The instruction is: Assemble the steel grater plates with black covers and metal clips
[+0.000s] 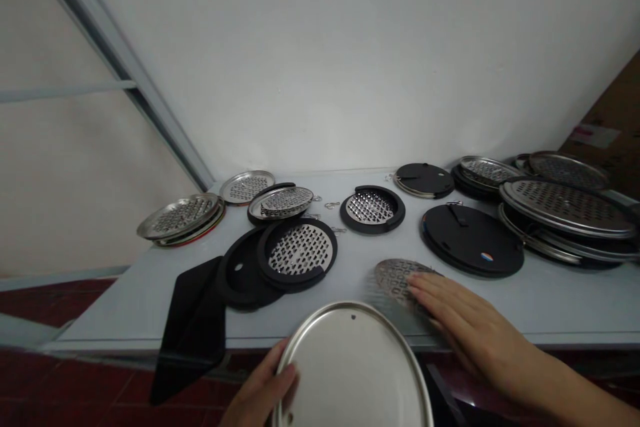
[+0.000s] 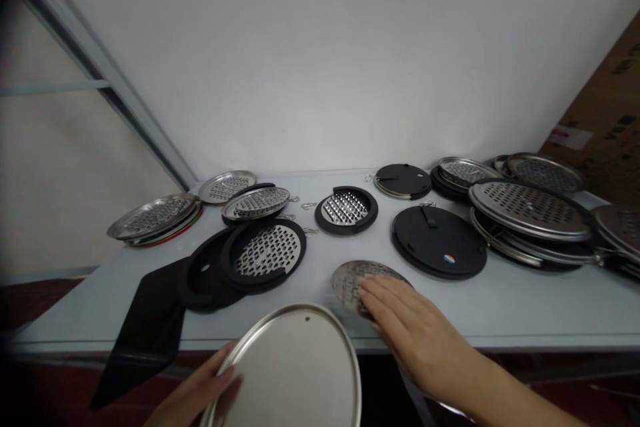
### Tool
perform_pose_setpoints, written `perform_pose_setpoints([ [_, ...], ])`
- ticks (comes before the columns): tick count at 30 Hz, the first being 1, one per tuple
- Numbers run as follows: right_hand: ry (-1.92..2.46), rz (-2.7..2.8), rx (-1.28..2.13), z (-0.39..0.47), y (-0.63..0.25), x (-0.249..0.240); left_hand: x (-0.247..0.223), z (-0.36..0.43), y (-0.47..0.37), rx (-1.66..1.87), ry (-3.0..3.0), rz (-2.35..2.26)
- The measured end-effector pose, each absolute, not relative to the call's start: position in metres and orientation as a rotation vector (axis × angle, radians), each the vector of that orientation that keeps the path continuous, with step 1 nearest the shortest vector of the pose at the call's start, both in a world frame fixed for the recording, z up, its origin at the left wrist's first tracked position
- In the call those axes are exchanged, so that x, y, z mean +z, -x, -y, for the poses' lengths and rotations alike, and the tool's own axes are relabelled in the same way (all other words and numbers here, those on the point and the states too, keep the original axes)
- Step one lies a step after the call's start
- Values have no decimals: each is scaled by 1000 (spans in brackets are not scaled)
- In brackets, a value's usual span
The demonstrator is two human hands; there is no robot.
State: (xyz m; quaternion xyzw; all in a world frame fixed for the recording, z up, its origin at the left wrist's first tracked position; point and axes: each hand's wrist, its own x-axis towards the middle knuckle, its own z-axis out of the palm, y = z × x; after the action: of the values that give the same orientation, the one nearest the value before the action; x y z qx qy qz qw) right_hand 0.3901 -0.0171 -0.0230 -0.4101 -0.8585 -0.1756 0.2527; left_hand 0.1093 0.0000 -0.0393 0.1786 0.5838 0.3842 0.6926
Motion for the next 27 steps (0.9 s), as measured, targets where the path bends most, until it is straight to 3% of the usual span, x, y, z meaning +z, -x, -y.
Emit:
perform_pose_setpoints([
  [9,827,2531,-251,24,-362,-2,-26,-5,-179,994,-267,-948],
  [17,1024,2678,51,13,-364,0,-12,-27,-192,968,-469,-844],
  [27,1103,2085,81,-69,-386,18,-18,-44,-198,949,-486,-948],
])
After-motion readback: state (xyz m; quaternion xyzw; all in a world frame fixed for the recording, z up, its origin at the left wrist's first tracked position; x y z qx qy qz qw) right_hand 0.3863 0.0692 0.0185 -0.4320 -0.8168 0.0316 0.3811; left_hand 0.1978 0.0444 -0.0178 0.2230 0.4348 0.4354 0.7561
